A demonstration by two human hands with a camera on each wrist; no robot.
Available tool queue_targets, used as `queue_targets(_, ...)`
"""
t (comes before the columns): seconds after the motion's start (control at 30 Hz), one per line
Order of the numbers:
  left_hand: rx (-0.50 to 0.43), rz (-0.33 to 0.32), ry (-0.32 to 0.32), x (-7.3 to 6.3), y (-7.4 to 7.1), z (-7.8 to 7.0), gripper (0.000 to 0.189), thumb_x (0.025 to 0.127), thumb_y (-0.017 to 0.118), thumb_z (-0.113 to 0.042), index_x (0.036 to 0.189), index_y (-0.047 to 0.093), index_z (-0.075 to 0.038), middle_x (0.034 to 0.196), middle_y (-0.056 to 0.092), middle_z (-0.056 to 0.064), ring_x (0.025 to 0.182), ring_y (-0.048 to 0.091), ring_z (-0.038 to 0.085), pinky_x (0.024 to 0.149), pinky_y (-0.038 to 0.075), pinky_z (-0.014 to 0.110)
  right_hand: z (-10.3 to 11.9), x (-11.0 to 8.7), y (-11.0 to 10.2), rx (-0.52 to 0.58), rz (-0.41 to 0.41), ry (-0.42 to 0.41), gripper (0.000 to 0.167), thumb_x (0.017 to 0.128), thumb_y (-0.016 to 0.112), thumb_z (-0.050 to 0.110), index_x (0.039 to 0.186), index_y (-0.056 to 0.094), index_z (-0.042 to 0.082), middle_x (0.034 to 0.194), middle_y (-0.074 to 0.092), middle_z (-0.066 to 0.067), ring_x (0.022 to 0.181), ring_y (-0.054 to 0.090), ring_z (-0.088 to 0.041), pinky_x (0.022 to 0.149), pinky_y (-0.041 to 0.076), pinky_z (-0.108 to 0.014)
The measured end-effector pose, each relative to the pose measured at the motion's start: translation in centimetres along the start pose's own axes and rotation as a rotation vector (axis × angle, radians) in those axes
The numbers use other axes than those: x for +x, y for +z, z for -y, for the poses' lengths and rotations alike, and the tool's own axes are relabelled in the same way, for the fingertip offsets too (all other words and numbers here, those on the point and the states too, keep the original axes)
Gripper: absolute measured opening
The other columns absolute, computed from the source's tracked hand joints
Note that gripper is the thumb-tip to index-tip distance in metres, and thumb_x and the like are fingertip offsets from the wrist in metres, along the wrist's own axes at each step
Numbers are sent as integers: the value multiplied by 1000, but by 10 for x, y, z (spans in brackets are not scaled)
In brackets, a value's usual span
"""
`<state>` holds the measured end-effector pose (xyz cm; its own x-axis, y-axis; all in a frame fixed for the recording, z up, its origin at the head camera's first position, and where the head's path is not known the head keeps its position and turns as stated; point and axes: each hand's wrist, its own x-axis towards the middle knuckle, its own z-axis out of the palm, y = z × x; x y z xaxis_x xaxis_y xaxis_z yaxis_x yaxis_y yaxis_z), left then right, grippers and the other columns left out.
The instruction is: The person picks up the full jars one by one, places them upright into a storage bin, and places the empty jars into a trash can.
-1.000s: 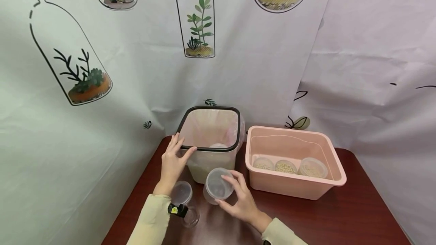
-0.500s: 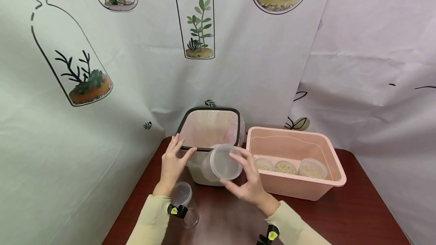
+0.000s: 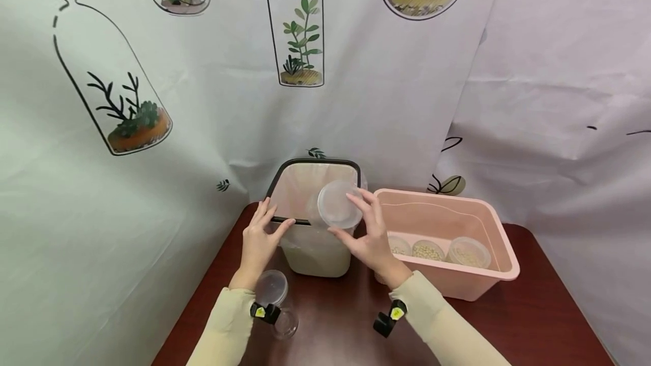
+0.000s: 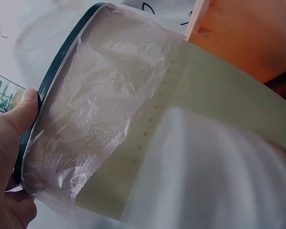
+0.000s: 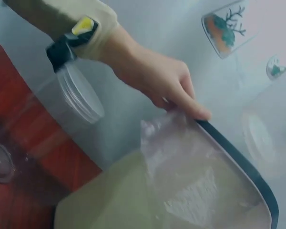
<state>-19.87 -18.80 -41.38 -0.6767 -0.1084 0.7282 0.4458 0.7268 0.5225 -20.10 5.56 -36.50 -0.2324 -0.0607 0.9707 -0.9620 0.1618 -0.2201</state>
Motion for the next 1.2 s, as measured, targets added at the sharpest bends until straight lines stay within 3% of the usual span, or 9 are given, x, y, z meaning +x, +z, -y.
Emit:
queue_targets(0.17,-5,2,-9,1,0,0,58,71,81,-26,117,62,4,132,49,22,126,41,37,95,38,51,-31,-6,7,-43,11,80,64,73,80,26,118,52,-9,121,44,-32,105,48,-43,92,39,-29)
queue_targets(0.3,1,1,-16,1,0,0,59,71,81,-26,117,62,4,132,49,21,126,40,36,95,38,51,-43,-9,10,-107,90,185,68,67,85,16,123,51,-3,125,42,-25,112,46,-37,92,40,-36)
queue_targets(0.33,0,1,-18,1,0,-1,58,71,81,-26,117,62,4,132,49,21,126,41,36,95,38,51,-45,-9,10,-124,118,211,69,66,85,15,124,52,-1,125,42,-24,119,41,-38,95,38,-42)
queue_targets(0.47,-6,1,-14,1,0,-1,59,70,82,-26,116,62,5,131,49,22,124,42,39,94,38,52,-47,-10,9,-172,228,286,66,67,84,18,124,54,4,125,42,-22,116,43,-35,90,41,-48)
queue_targets(0.8,-4,26,-42,2,-1,-2,56,75,78,-28,118,62,3,133,49,20,127,40,35,95,38,49,-48,-4,10,-200,443,404,59,73,80,25,124,55,6,125,42,-20,112,46,-33,85,45,-46)
queue_targets(0.97,5,25,-38,1,-1,-1,56,75,78,-28,118,62,3,133,48,20,127,40,35,95,39,50,-49,-5,10,-228,486,421,56,74,79,28,120,58,5,122,44,-23,111,47,-34,88,43,-46)
queue_targets(1.2,-7,26,-43,1,-1,-2,56,74,78,-29,118,62,3,133,49,20,127,40,34,96,38,49,-49,-8,11,-234,460,356,45,77,77,23,113,61,1,119,48,-26,111,47,-36,91,40,-48)
